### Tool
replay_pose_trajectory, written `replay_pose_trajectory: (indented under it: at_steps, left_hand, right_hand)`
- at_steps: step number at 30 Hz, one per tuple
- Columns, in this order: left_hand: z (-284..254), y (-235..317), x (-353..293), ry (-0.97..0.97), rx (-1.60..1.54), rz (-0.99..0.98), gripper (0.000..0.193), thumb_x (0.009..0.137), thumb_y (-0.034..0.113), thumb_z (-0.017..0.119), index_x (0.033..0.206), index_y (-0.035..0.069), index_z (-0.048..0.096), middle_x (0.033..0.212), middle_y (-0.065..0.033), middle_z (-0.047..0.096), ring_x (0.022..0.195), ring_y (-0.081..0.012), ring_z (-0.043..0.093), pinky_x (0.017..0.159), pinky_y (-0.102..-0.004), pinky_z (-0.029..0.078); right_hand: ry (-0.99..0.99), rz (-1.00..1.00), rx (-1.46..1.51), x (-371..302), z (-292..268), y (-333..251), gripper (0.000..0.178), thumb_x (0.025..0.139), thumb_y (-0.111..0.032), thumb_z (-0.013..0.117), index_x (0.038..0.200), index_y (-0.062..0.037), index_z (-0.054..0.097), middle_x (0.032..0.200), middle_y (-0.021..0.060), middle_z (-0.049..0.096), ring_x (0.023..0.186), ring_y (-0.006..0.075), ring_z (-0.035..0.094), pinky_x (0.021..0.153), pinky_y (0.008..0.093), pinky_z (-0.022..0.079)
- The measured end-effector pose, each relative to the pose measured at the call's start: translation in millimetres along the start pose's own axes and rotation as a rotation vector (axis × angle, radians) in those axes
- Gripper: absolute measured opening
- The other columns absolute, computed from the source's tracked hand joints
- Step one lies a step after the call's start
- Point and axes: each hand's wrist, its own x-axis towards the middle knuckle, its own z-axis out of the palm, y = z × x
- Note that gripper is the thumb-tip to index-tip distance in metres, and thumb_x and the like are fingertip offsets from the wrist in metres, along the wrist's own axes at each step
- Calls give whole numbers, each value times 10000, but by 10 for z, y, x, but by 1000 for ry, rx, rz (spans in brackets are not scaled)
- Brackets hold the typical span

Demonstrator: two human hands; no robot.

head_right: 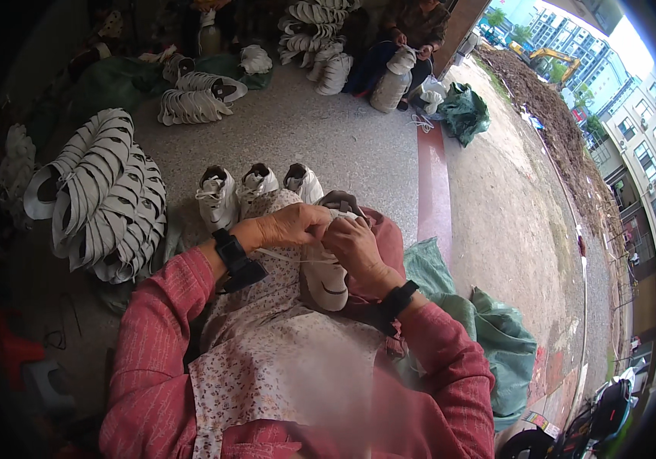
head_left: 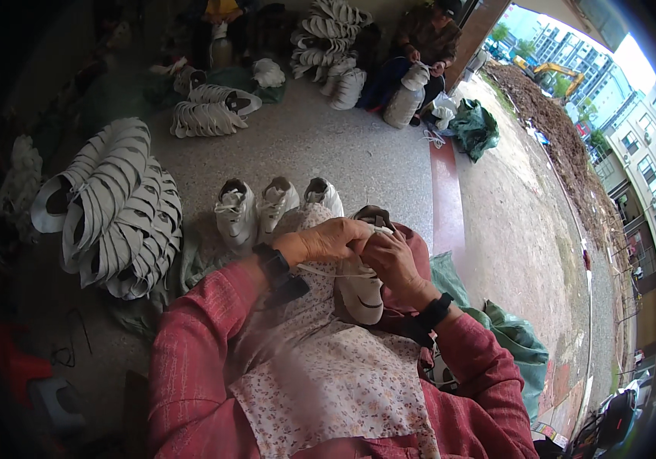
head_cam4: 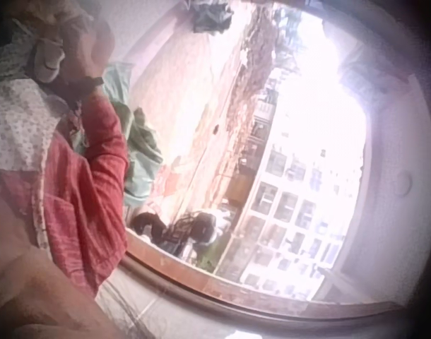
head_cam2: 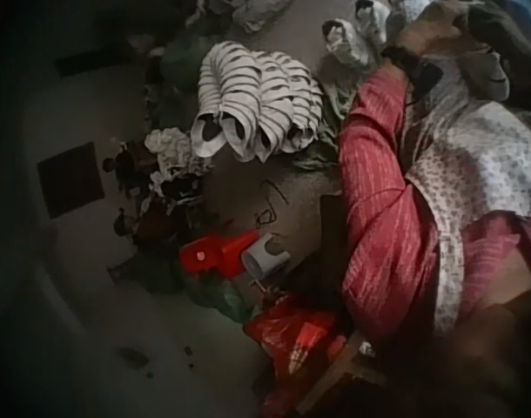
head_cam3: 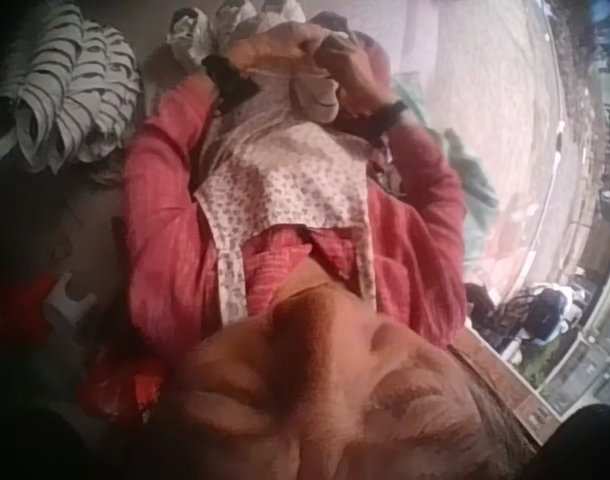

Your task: The person sits on the floor and laces a white sneaker by hand. They thread the laces through the eyelets, pull them tight, and tie a knot. The person works on a single shoe while surrounded by stacks of similar footwear.

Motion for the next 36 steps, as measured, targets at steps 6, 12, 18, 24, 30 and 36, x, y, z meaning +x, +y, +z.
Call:
replay_pose_trajectory:
  at_steps: [6,12,18,24,30,36]
  left_hand:
    - [-35,144,49,-99,-158,-126,265,683,184,828,782,52,621,902,-63,589,862,-222,602,779,-345,494]
    - [365,323,89,24,298,-185,371,646,378,851,765,71,681,970,-77,577,1000,-273,551,892,-374,484]
    - [528,397,116,119,306,-346,243,632,331,812,676,131,681,1028,-69,570,1121,-288,509,953,-420,464]
    - [721,511,193,264,458,-377,205,691,305,774,698,112,705,989,-63,574,1061,-294,508,924,-403,473]
    - [434,314,225,35,78,-454,182,723,246,796,738,81,720,1006,-53,568,988,-254,541,871,-358,464]
    - [33,334,221,-246,-447,-554,207,807,229,831,861,44,756,1087,-13,514,973,-159,543,843,-301,454]
  right_hand:
    - [-43,48,-528,82,-604,346,129,792,-70,607,886,-118,680,909,46,550,900,245,545,814,394,414]
    - [-87,778,475,-132,-1017,442,169,940,-159,594,899,-12,668,1167,110,638,907,260,669,736,391,522]
    - [311,636,1808,-76,-652,351,249,997,-234,477,991,-35,627,1254,179,618,1027,287,663,865,403,531]
    - [447,779,1913,-24,-599,567,184,969,-188,487,900,-52,589,1024,122,668,909,255,649,877,404,533]
    - [581,716,2034,-315,-688,972,127,923,-154,521,846,-63,564,828,73,594,719,204,560,735,360,504]
    - [1087,835,1947,-1001,-1413,1851,113,879,-122,523,803,-55,474,725,41,466,608,163,433,650,344,435]
